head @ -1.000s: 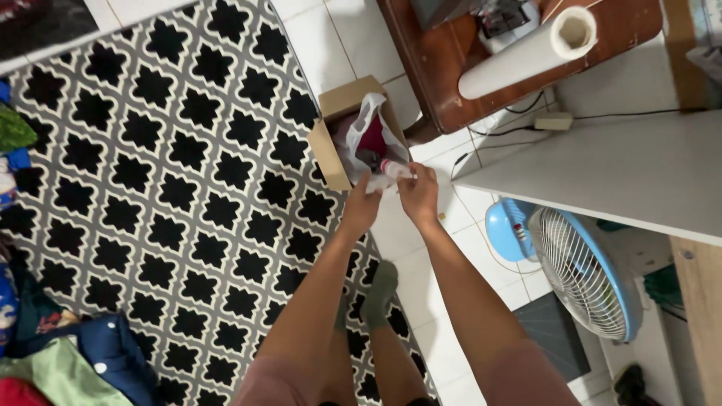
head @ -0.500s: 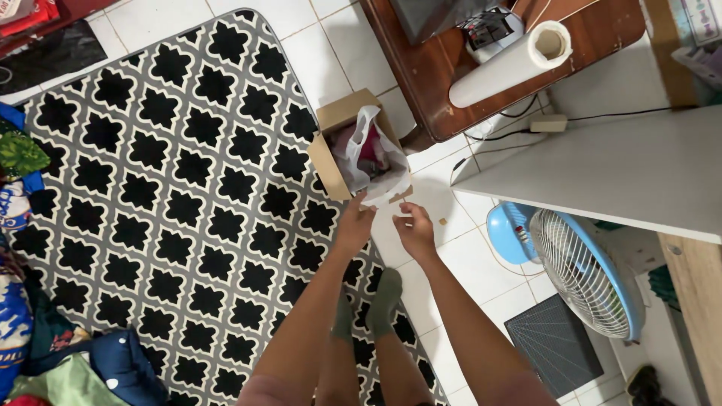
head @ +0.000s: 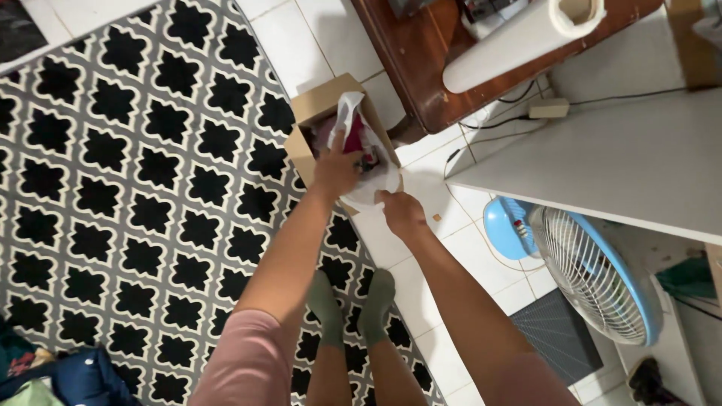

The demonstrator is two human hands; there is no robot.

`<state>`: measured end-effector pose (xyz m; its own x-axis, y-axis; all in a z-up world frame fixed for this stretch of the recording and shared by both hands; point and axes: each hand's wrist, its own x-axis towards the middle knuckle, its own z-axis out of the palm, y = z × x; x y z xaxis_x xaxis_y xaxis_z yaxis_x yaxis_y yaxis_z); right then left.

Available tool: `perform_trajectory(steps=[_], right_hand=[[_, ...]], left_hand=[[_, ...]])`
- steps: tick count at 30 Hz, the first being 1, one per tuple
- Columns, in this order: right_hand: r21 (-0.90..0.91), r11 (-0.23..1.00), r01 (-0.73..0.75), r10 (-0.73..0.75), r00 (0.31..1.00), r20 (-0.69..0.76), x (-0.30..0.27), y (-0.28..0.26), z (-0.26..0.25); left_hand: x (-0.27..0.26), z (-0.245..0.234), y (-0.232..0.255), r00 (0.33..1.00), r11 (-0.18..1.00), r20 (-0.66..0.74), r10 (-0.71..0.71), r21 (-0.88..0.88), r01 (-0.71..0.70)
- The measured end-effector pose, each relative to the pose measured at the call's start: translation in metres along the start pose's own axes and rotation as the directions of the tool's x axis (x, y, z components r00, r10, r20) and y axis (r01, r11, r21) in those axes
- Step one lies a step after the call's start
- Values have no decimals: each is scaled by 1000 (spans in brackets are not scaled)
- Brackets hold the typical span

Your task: The recorder picks up a black trash bag, puts trash into it, and organizes items on a desk.

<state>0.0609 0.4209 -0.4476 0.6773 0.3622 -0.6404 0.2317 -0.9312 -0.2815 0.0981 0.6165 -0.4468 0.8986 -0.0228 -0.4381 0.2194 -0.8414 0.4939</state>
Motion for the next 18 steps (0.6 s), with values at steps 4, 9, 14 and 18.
perform_trajectory(steps=[4,9,14,18], right_hand=[[-44,990,137,-143,969,-201,1,19,26],[454,864,220,27,879,-476,-25,-3,-12],[606,757,245,77,887,-455,-31,-6,-27],[601,697,391,32,821,-570,-34,-6,-36]], left_hand=[[32,55,-43,998,990,50,-34,141,26],[12,52,-59,966,980,-240,-94,-191,48],[-4,-2,-37,916,936,-360,-179,-350,45],[-19,-40,-23,834,944,-549,53,-246,-222]])
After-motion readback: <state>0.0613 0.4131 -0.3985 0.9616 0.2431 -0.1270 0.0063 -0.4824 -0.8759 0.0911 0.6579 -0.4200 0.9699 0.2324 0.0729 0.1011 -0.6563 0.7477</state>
